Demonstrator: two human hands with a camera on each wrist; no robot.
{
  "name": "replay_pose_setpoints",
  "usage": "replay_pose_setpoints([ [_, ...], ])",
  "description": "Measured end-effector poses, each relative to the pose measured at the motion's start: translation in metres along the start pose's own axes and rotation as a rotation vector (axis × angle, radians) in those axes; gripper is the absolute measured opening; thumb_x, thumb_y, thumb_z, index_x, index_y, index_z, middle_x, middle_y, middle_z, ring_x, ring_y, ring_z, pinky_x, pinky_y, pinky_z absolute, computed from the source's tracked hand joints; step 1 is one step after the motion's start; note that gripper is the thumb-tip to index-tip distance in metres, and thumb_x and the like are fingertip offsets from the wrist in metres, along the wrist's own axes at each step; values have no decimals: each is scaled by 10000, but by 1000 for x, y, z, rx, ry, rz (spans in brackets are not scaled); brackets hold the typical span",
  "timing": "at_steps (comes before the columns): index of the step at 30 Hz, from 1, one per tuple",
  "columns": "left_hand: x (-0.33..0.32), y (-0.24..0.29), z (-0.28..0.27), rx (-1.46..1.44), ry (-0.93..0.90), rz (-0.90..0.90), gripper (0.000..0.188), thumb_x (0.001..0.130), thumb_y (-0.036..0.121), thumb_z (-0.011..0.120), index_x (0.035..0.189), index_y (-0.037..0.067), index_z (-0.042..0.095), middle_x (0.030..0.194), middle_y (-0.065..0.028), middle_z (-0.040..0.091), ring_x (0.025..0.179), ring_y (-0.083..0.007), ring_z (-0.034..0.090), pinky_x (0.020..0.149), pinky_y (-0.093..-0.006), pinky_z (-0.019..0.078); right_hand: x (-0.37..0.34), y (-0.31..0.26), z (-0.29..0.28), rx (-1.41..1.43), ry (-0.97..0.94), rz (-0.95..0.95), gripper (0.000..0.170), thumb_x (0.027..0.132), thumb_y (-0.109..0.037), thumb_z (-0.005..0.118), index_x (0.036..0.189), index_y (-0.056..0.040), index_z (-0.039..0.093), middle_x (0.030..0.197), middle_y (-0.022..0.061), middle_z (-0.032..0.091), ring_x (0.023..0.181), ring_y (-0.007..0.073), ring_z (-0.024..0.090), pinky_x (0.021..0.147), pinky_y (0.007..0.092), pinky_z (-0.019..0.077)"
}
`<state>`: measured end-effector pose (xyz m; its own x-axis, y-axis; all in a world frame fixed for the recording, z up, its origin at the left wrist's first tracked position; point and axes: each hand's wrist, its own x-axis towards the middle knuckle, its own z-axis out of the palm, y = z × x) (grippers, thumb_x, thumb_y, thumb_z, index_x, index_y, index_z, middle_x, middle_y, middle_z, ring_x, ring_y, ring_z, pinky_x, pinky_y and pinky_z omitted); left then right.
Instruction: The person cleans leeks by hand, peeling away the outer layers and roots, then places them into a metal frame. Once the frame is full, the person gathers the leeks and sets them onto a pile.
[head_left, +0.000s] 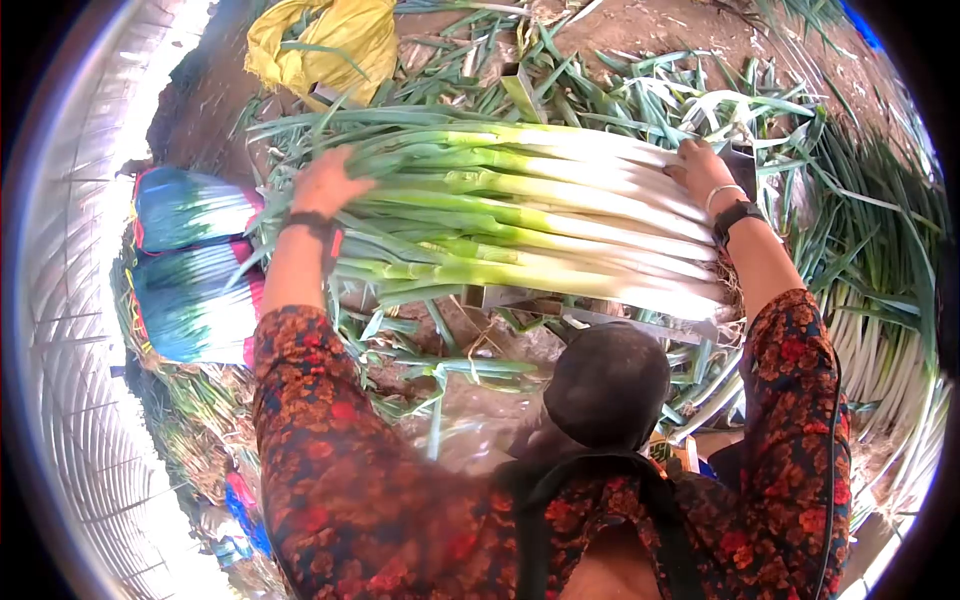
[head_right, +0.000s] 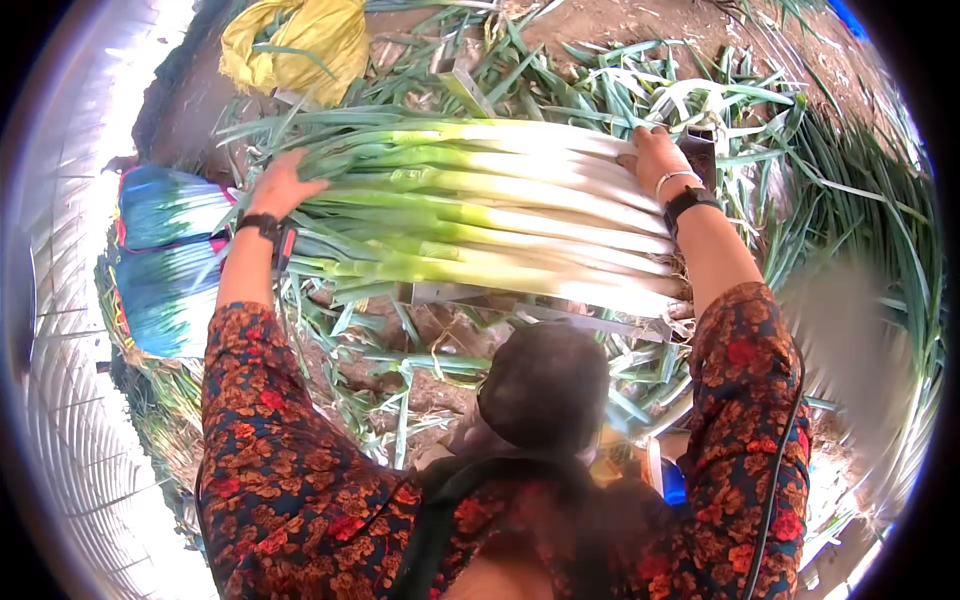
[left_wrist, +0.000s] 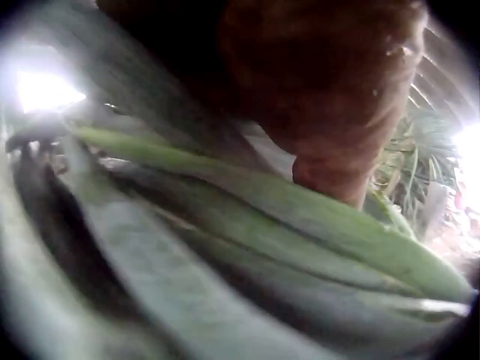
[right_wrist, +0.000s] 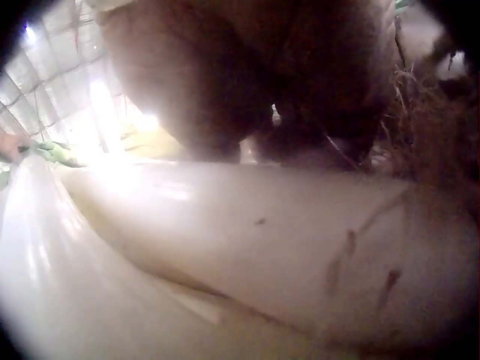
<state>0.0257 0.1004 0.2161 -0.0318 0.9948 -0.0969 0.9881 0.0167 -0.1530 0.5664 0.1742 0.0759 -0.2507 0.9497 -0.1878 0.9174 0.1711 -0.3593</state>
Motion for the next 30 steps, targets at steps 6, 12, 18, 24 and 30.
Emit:
replay_pose_setpoints([
  [6, -36, -110, -2, 205, -217, -462, 514, 879, 390, 534, 1290, 81, 522, 1258, -176, 570, 1170, -360, 535, 966, -500, 410, -7, -15, -11, -37, -15, 9, 457, 843, -293, 670, 1155, 15, 538, 1144, 289, 527, 1037, 444, 565, 922, 450, 469],
  [12, 34, -45, -55, 314, 370, -173, 311, 877, 245, 521, 1122, 73, 607, 1127, -153, 608, 1104, -346, 536, 908, -460, 454, 7, -3, 2, -27, -29, -9, 412, 835, -249, 671, 1159, -25, 552, 1139, 267, 521, 1026, 446, 565, 917, 457, 469],
  [18, 115, 31, 52, -31, -17, 136, 609, 969, 537, 282, 1477, 201, 281, 1536, -78, 261, 1426, -289, 204, 1129, -520, 154, 0, -5, -4, -4, 32, -62, 389, 822, -248, 678, 1070, 20, 545, 1038, 260, 563, 937, 442, 582, 849, 463, 479],
  [24, 141, 31, 69, 151, -354, 203, 582, 970, 508, 275, 1469, 209, 305, 1543, -53, 254, 1438, -263, 173, 1116, -569, 141, 3, 2, 0, 15, 5, -82, 400, 807, -259, 691, 1066, 14, 553, 1061, 242, 554, 959, 422, 586, 853, 447, 494],
  [30, 110, 2, 78, -424, -387, 104, 555, 1006, 378, 293, 1378, -13, 424, 1437, -191, 409, 1359, -286, 354, 1136, -371, 243, 9, 12, 17, -909, -39, -637, 251, 834, -179, 593, 1025, -16, 596, 875, 158, 622, 866, 307, 612, 762, 434, 512],
])
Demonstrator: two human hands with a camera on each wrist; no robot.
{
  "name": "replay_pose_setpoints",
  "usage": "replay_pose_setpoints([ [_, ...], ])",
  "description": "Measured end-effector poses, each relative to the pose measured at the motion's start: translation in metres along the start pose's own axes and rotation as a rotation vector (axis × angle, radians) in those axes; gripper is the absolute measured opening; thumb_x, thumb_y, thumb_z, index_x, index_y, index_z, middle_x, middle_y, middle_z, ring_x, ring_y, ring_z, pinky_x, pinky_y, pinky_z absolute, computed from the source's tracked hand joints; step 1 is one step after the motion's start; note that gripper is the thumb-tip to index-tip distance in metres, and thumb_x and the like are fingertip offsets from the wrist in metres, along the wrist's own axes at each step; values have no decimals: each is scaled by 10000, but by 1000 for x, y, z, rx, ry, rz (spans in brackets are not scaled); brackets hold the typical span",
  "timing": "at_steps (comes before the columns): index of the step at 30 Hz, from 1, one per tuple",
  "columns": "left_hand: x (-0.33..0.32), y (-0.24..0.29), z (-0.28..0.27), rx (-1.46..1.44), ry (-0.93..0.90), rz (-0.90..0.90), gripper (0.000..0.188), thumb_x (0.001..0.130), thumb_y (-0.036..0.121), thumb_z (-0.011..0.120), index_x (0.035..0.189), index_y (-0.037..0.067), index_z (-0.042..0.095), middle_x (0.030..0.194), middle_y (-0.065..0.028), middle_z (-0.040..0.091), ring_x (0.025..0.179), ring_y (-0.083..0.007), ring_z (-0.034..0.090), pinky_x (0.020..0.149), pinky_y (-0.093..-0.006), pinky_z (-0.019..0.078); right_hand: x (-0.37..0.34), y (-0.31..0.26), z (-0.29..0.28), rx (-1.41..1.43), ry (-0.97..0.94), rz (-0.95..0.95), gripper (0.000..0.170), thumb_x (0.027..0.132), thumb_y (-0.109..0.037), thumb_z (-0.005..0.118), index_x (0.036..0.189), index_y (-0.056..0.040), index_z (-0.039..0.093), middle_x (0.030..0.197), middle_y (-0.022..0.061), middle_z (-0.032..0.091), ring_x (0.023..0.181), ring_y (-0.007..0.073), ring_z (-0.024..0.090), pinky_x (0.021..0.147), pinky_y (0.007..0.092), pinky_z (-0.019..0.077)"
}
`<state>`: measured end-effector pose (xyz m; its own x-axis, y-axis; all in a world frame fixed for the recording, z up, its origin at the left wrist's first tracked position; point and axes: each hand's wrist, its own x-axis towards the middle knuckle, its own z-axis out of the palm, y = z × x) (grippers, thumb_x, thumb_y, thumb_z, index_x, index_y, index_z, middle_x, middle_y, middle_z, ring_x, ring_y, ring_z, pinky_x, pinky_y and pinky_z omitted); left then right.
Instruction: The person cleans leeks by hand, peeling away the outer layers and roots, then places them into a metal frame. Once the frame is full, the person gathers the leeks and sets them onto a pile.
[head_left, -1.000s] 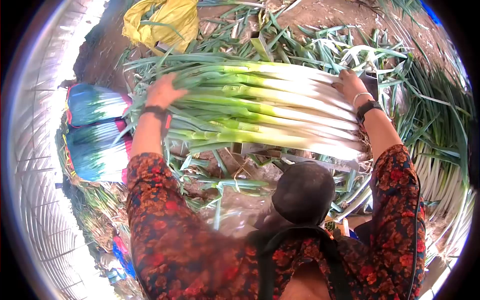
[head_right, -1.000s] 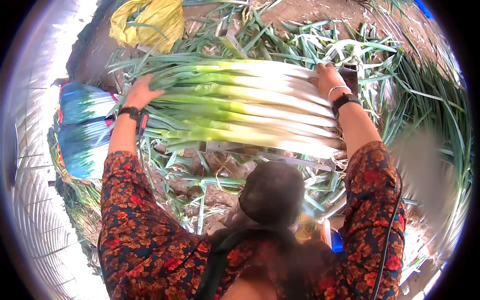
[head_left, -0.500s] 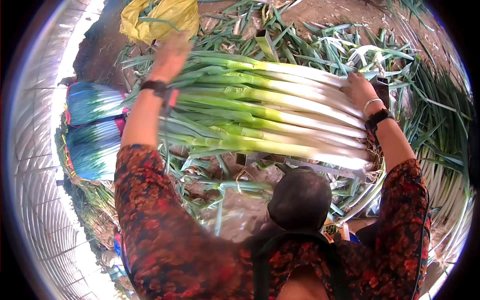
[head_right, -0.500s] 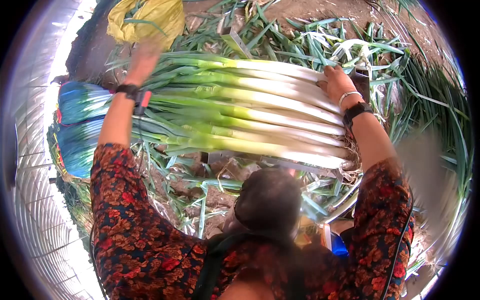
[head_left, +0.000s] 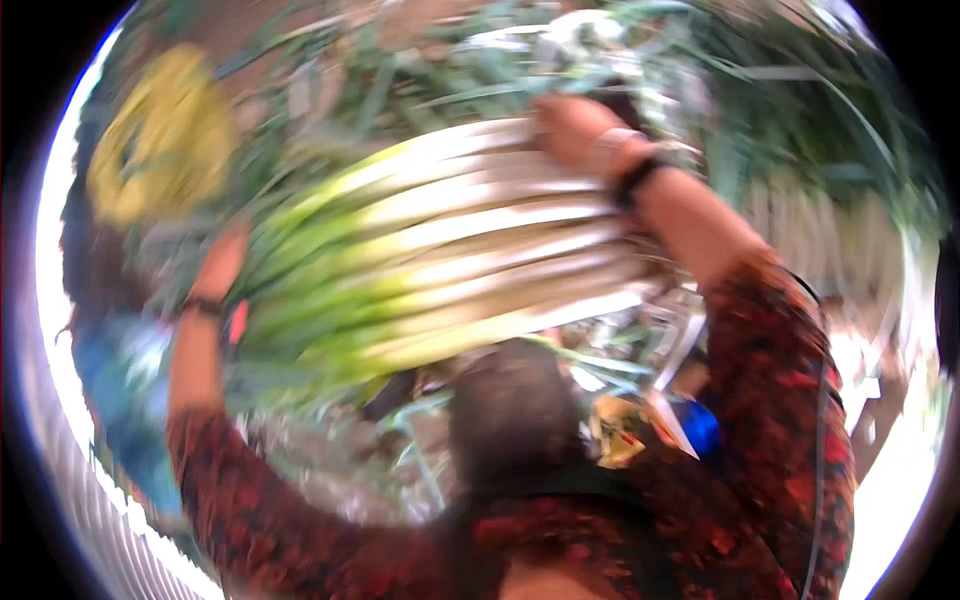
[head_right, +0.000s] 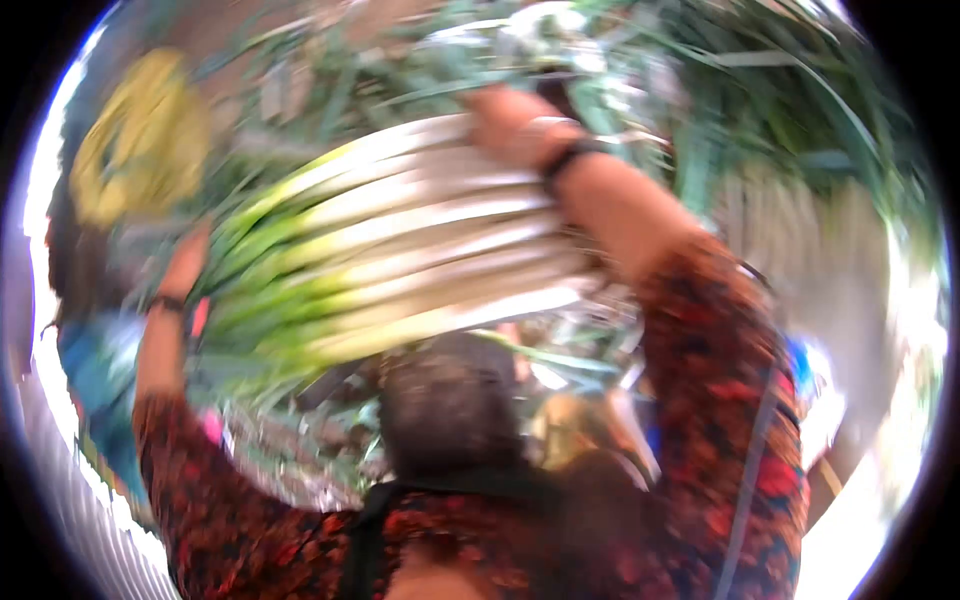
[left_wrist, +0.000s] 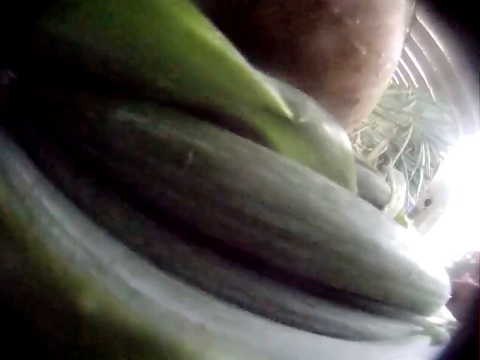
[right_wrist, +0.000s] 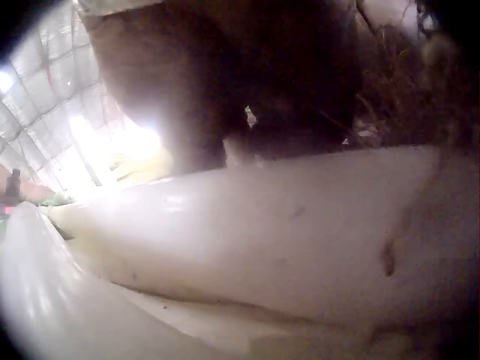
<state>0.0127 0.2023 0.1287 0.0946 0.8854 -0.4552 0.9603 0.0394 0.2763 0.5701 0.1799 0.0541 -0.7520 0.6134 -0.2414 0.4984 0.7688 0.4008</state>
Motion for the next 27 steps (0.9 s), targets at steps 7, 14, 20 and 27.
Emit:
replay_pose_setpoints([
  [7, 10, 65, -21, 976, 257, -16, 423, 913, 233, 503, 1298, 58, 509, 1320, -215, 479, 1232, -378, 440, 1030, -478, 364, -8, -6, -28, 1036, 223, 703, 278, 778, -214, 644, 994, -40, 654, 956, 216, 641, 892, 381, 647, 790, 462, 525],
  [14, -57, 269, -35, 234, 620, 553, 393, 861, 80, 595, 1248, 48, 537, 1313, -186, 499, 1263, -320, 428, 1050, -425, 334, 12, 14, -11, 1093, -67, 553, 306, 708, -210, 681, 975, -63, 707, 1072, 173, 656, 997, 328, 636, 846, 405, 515],
  [20, -242, 496, 83, -269, 124, 988, 420, 801, 70, 645, 1212, 55, 561, 1359, -159, 446, 1277, -317, 402, 1067, -438, 303, -153, 6, -72, 1305, 588, 612, 374, 783, -262, 638, 1110, -81, 657, 953, 162, 687, 915, 322, 656, 836, 389, 513],
  [27, -211, 557, 216, -292, -168, 915, 358, 768, 132, 693, 1109, 55, 614, 1273, -174, 477, 1205, -331, 447, 1039, -398, 342, -471, 54, 79, 1037, 272, 1207, 201, 848, -198, 532, 876, -61, 676, 870, 169, 671, 808, 324, 646, 736, 406, 512],
])
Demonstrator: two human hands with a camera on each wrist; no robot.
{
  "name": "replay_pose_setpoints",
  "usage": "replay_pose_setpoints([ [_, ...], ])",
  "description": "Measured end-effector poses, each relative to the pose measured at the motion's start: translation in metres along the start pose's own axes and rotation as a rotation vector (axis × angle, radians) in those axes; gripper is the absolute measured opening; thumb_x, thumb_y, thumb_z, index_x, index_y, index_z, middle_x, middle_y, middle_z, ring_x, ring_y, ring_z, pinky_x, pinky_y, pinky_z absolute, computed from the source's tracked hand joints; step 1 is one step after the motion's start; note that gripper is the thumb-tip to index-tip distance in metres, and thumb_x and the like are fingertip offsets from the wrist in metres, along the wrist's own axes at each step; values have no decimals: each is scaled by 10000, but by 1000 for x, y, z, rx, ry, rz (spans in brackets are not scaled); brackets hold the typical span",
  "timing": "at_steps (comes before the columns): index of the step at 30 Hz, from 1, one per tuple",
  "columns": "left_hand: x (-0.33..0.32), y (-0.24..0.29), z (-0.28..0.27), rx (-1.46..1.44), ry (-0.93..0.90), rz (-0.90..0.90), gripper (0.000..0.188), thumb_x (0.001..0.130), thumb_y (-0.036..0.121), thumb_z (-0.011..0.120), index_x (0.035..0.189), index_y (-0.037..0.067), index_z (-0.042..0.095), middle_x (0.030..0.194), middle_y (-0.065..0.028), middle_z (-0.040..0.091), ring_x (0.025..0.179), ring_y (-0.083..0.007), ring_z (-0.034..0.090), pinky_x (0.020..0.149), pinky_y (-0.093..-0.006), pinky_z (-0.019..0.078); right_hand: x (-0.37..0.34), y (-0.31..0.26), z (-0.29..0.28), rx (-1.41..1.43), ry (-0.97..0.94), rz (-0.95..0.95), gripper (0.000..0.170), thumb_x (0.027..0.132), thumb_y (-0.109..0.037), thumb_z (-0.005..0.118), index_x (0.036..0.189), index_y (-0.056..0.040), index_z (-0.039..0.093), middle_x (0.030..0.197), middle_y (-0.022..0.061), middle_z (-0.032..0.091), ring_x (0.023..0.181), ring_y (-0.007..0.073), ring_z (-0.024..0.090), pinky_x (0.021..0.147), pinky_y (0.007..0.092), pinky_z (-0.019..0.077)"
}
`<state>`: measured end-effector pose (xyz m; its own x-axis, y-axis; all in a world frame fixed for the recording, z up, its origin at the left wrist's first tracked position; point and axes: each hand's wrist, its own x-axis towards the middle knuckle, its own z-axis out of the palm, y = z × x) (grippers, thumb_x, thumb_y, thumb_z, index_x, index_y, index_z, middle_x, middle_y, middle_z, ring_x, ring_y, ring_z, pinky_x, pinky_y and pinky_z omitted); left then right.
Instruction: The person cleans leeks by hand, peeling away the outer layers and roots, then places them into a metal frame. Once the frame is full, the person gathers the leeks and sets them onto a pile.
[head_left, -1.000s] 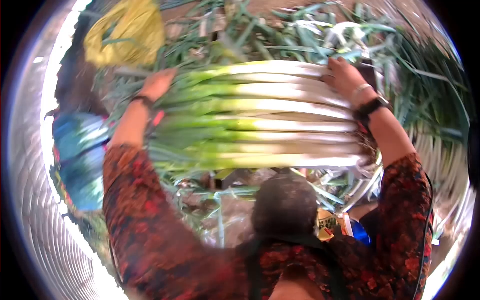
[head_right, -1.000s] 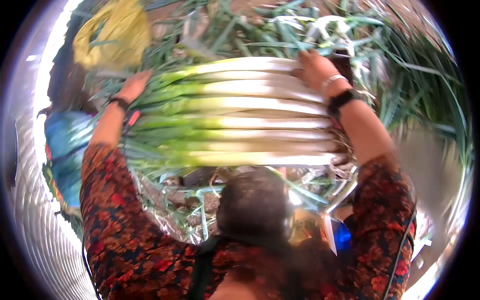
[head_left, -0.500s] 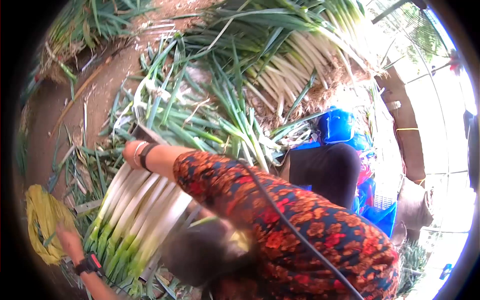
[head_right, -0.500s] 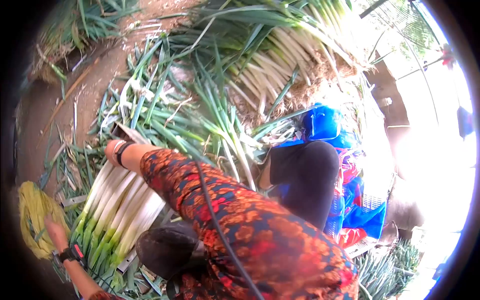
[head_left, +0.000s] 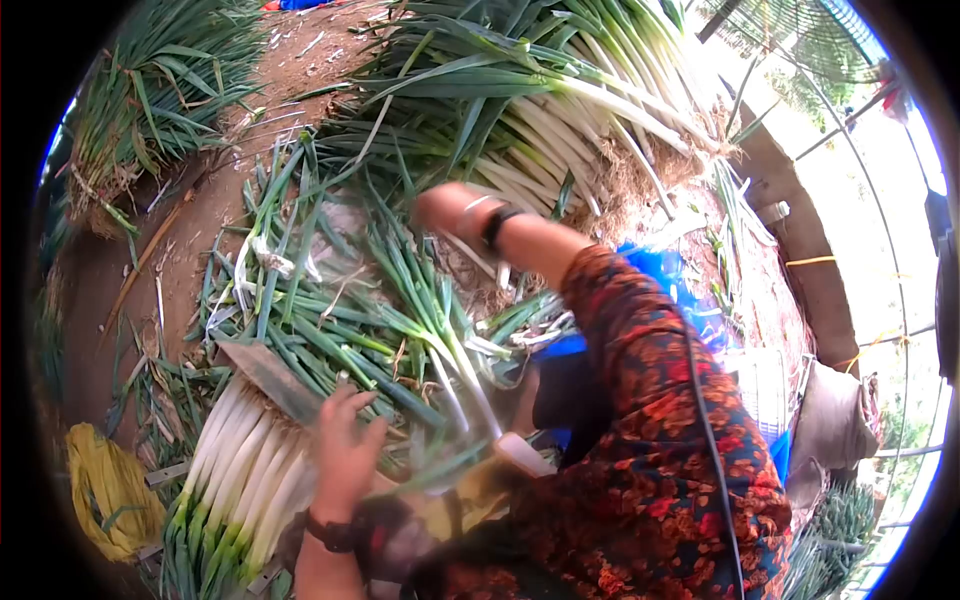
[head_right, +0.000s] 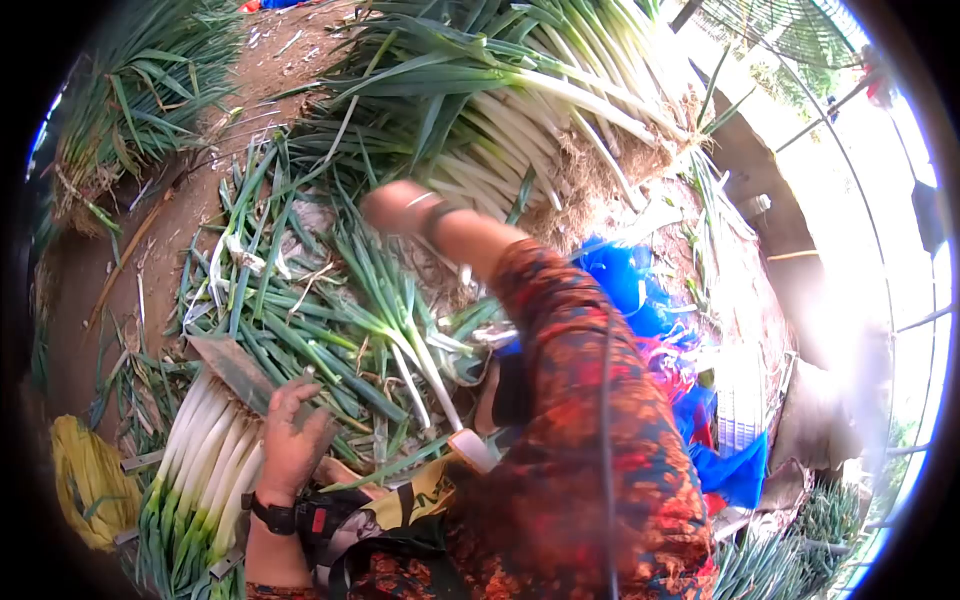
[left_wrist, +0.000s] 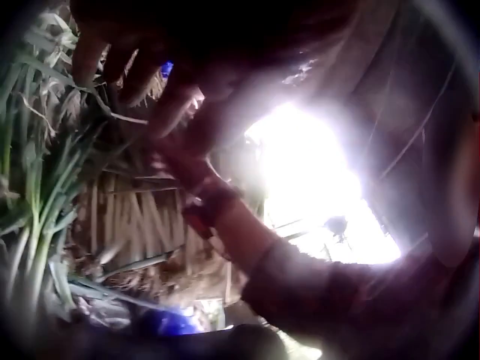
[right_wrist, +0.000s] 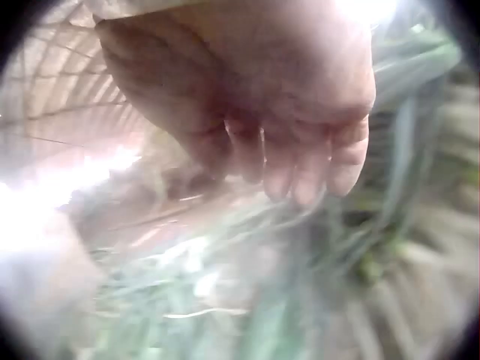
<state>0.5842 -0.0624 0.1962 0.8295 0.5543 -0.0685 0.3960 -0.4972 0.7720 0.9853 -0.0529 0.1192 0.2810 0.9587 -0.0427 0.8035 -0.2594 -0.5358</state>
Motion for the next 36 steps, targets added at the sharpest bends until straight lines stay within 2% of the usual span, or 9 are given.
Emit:
replay_pose_setpoints([
  [4, 25, -12, 6, 17, 23, -136, 333, 766, 138, 702, 1077, 49, 622, 1226, -167, 506, 1167, -324, 473, 1014, -390, 371, -47, 195, -145, -656, 452, 507, 214, 855, -207, 531, 812, -62, 682, 869, 178, 666, 786, 336, 645, 693, 432, 528],
  [6, 34, -15, 10, 21, 28, -185, 303, 765, 147, 709, 1043, 53, 634, 1196, -159, 523, 1139, -320, 491, 1001, -390, 385, -92, 245, -200, -575, 686, 808, 236, 861, -213, 529, 1021, -67, 621, 1045, 151, 650, 941, 357, 631, 801, 433, 531],
  [7, 38, -17, 12, 33, 11, -173, 297, 767, 150, 709, 1038, 54, 635, 1192, -158, 524, 1135, -319, 494, 999, -389, 386, -110, 248, -215, -633, 658, 878, 378, 864, -195, 498, 1217, -64, 533, 1237, 173, 572, 1177, 312, 532, 965, 438, 451],
  [11, 41, -22, 23, 52, -63, -185, 284, 778, 161, 704, 1031, 53, 636, 1178, -154, 529, 1127, -321, 500, 995, -389, 391, -139, 321, -223, -634, 420, 984, 684, 850, -261, 552, 1466, -120, 290, 1489, 142, 329, 1393, 308, 273, 1146, 432, 225],
  [13, 42, -19, 23, 55, -82, -197, 285, 785, 168, 701, 1035, 49, 634, 1173, -154, 530, 1128, -323, 500, 994, -391, 392, -138, 239, -215, -691, 356, 1135, 654, 854, -251, 563, 1456, -180, 320, 1469, 71, 380, 1367, 277, 323, 1119, 472, 258],
  [17, 45, -14, 23, 59, -62, -179, 302, 790, 188, 700, 1043, 38, 629, 1173, -163, 535, 1130, -323, 505, 985, -391, 397, -142, 241, -213, -724, 145, 1012, 364, 858, -341, 639, 1168, -152, 625, 1200, 109, 602, 1231, 299, 471, 1047, 446, 363],
  [22, 42, -14, 25, 84, -1, -101, 304, 782, 202, 711, 1025, 35, 639, 1128, -170, 566, 1110, -338, 519, 962, -393, 410, -159, 190, -167, -753, -24, 718, 249, 822, -241, 635, 1061, -172, 657, 1000, 40, 669, 964, 208, 633, 895, 387, 478],
  [31, 46, -25, 29, 117, 109, 64, 302, 790, 267, 702, 932, 2, 675, 979, -213, 624, 985, -363, 571, 901, -414, 445, -140, 51, -63, -688, -455, 273, 259, 747, -222, 612, 923, -61, 711, 855, 166, 681, 866, 343, 661, 786, 425, 521],
  [36, 57, -36, 34, -108, 9, -117, 499, 817, 417, 678, 1056, -21, 651, 1055, -230, 641, 996, -325, 609, 885, -378, 470, -144, -23, -56, -499, -167, 190, 285, 727, -277, 660, 892, -44, 655, 819, 191, 665, 796, 374, 643, 744, 451, 514],
])
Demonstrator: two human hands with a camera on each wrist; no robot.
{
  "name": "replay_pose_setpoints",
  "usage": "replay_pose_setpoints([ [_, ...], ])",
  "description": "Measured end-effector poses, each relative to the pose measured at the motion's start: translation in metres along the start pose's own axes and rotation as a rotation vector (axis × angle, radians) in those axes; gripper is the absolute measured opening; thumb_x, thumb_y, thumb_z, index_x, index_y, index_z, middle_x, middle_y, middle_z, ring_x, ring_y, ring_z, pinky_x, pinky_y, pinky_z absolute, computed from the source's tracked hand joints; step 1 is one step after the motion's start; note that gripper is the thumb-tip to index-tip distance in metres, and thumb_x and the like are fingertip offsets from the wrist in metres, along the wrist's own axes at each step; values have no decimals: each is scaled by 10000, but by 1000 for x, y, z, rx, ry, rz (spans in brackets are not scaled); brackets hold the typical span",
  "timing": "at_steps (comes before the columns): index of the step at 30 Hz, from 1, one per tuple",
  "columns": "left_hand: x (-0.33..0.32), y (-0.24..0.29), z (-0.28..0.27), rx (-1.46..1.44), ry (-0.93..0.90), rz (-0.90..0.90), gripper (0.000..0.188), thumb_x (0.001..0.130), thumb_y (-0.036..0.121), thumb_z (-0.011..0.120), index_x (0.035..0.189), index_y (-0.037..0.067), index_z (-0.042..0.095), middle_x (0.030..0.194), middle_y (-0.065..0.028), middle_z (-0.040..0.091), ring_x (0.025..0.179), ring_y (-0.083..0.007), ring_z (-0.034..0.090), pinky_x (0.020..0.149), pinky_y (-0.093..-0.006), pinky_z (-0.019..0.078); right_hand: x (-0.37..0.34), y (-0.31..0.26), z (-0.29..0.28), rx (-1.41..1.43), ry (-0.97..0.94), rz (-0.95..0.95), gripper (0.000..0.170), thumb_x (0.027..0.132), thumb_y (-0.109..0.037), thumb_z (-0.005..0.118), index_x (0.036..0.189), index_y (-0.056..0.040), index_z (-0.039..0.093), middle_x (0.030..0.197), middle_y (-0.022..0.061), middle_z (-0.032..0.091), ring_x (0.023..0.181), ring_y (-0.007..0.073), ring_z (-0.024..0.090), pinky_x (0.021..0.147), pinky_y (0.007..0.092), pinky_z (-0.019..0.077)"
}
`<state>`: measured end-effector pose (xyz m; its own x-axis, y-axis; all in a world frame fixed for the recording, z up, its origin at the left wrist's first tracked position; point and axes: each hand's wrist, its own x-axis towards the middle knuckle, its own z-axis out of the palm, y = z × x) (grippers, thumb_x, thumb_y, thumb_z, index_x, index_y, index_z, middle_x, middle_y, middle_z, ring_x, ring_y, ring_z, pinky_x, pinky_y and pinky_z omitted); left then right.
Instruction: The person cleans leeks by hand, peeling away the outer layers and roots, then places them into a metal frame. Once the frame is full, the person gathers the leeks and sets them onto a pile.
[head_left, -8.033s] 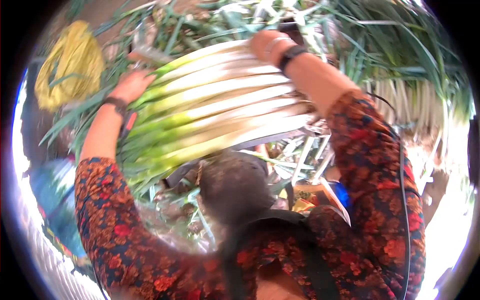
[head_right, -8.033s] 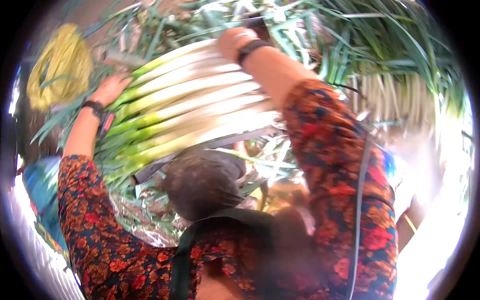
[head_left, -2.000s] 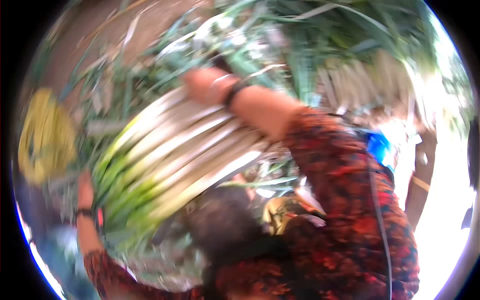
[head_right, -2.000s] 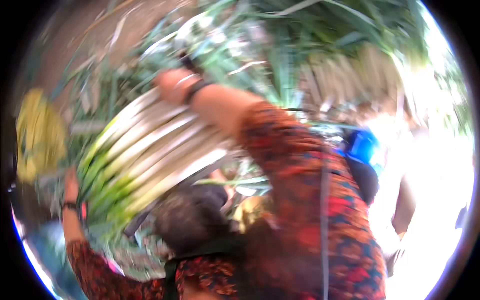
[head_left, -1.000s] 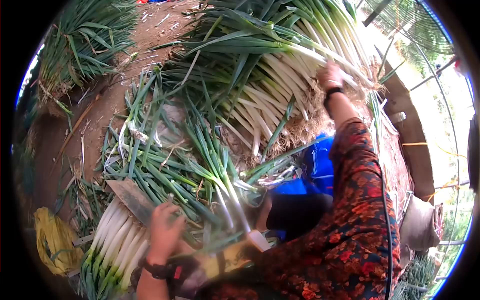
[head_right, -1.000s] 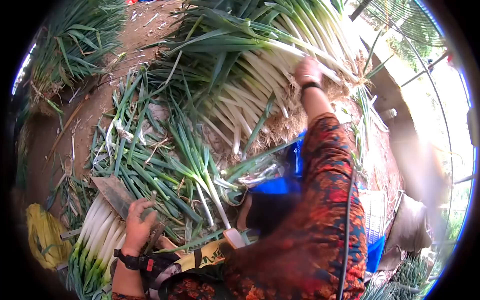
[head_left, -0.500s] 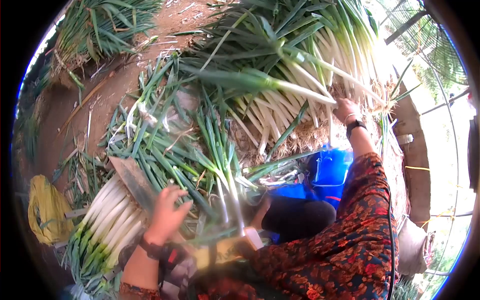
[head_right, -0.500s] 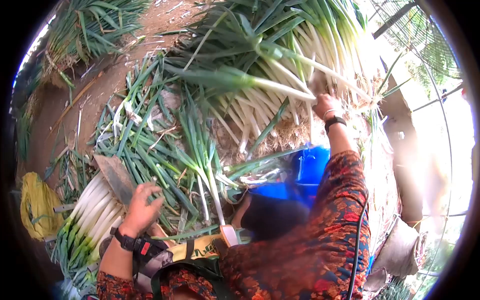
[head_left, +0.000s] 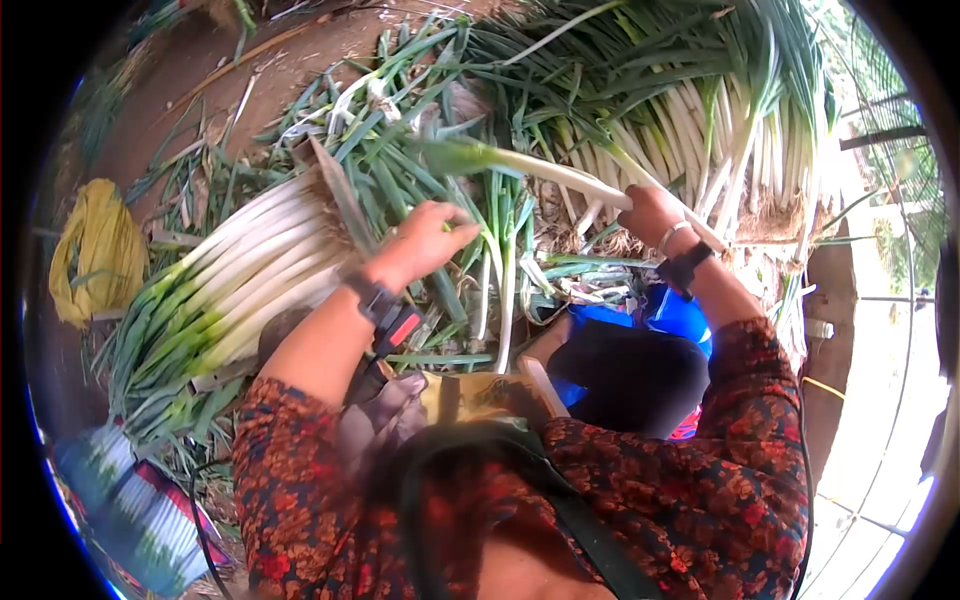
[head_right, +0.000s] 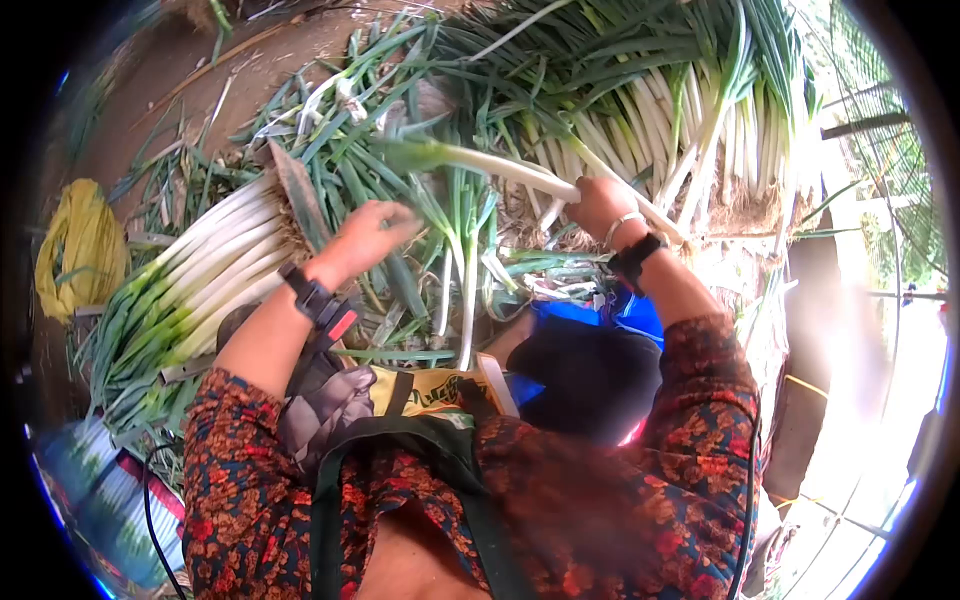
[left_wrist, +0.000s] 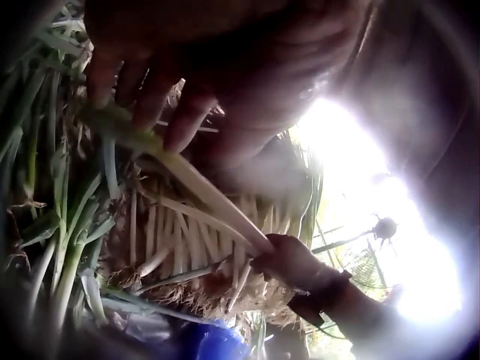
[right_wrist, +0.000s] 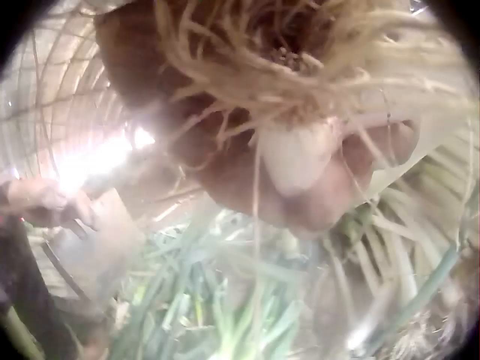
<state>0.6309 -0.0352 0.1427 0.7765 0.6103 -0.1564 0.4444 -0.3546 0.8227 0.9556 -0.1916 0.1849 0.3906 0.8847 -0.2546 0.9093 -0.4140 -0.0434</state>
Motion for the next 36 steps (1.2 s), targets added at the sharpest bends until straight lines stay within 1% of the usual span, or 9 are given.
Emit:
replay_pose_setpoints([
  [5, 14, 3, 4, -539, -5, -217, 934, 765, 655, 650, 1289, -95, 468, 1189, -209, 603, 1195, -303, 520, 972, -320, 427, -43, -74, 7, 170, 130, 60, 295, 773, -263, 647, 990, -70, 597, 829, 203, 662, 794, 384, 650, 719, 472, 518],
  [12, 19, -3, -23, -1414, 199, -181, 376, 815, 409, 719, 975, 99, 577, 848, -55, 607, 801, -211, 623, 784, -361, 500, -96, -191, 75, 573, 283, -67, 285, 824, -230, 616, 1053, -83, 531, 781, 213, 646, 689, 397, 641, 618, 487, 509],
  [18, -7, -12, -63, -1378, 327, -188, 300, 827, 233, 714, 1019, 31, 602, 914, -115, 654, 808, -206, 643, 752, -340, 528, -94, -216, 171, 923, -192, -277, 408, 825, -136, 683, 1176, -46, 498, 927, 143, 640, 833, 300, 616, 730, 372, 488],
  [20, -14, -15, -63, -1267, 318, -193, 277, 832, 214, 710, 1013, 28, 612, 902, -101, 657, 782, -194, 640, 729, -319, 529, -106, -189, 219, 647, -154, -486, 604, 777, -207, 701, 1319, -100, 458, 1199, 206, 579, 1109, 340, 586, 938, 412, 476],
  [22, -24, -16, -60, -1125, 325, -191, 258, 837, 192, 705, 1015, 26, 620, 886, -74, 660, 760, -172, 635, 694, -286, 525, -103, -180, 220, 163, -715, -378, 527, 775, -248, 683, 1263, -101, 551, 1221, 162, 597, 1141, 337, 571, 968, 421, 457],
  [25, -34, -5, -72, -1036, 340, -151, 206, 822, 151, 721, 949, 6, 648, 813, -67, 662, 677, -145, 626, 632, -260, 512, -80, -158, 250, -25, -775, -465, 445, 796, -293, 625, 1213, -138, 604, 1112, 157, 653, 1048, 341, 621, 871, 406, 502],
  [27, -39, 3, -71, -968, 298, -155, 205, 808, 139, 735, 946, 9, 657, 808, -55, 659, 678, -136, 622, 622, -255, 508, -50, -164, 193, -115, -555, -624, 316, 839, -287, 565, 1076, -108, 673, 1008, 164, 679, 943, 342, 653, 792, 404, 525],
  [31, -29, 1, -52, -830, 280, -141, 214, 788, 125, 733, 954, 12, 661, 778, -36, 650, 653, -112, 606, 583, -250, 487, 5, -195, 72, 1228, 39, 60, 402, 882, -419, 615, 914, -23, 676, 746, 130, 673, 674, 215, 645, 628, 324, 497],
  [36, -24, 11, -40, -526, 276, -267, 242, 779, 148, 718, 961, 2, 653, 726, -43, 641, 573, -108, 579, 539, -262, 476, 25, -243, -36, 1032, 539, -21, 424, 872, -399, 656, 923, 22, 635, 672, 101, 632, 618, 206, 610, 602, 319, 485],
])
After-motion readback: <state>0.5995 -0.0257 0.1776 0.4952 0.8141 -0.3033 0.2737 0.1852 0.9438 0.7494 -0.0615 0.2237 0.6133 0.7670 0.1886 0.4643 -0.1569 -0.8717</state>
